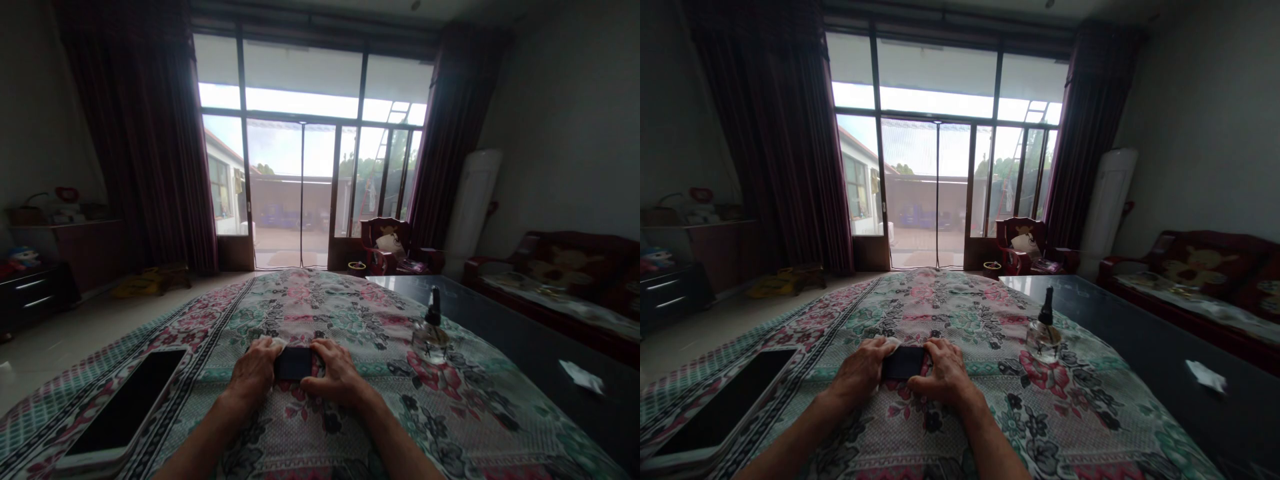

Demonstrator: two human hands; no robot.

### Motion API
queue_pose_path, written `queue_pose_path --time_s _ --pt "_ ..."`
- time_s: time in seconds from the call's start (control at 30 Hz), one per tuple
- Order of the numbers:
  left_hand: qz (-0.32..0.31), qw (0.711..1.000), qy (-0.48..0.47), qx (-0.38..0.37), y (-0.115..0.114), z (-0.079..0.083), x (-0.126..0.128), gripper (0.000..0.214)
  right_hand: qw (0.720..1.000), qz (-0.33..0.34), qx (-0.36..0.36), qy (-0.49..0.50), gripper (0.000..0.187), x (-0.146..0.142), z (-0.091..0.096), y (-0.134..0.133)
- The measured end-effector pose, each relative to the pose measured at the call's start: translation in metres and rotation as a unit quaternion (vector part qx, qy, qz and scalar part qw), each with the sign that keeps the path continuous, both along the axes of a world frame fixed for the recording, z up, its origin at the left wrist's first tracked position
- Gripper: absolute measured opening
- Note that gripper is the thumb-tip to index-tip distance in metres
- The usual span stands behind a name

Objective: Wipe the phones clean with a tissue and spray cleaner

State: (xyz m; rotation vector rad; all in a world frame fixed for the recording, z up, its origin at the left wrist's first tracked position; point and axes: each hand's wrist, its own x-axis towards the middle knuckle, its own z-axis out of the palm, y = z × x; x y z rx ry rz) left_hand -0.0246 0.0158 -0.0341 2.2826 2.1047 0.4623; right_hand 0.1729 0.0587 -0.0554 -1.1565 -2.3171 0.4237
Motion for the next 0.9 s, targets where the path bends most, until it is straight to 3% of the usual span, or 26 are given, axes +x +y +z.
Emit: queue_pose_path --time_s 0.2,0.4,0.73,0.9 --pt "0.033 0.999 0.020 0.000 0.001 -0.002 -0.007 0.038 1.000 -0.001 0.003 0.003 0.064 0.000 0.001 0.000" --pt "0.038 0.998 0.035 -0.018 -0.003 0.003 0.003 0.040 1.000 0.007 0.003 0.005 0.065 0.000 -0.001 0.001" --pt "-0.076 0.997 0.018 -0.009 -0.008 0.000 0.028 0.039 1.000 0.000 0.008 0.006 0.064 -0.001 -0.004 0.003" --pt "-0.103 0.995 0.011 -0.002 -0.007 0.001 0.025 0.035 1.000 0.005 0.008 0.010 0.063 0.000 -0.003 0.001"
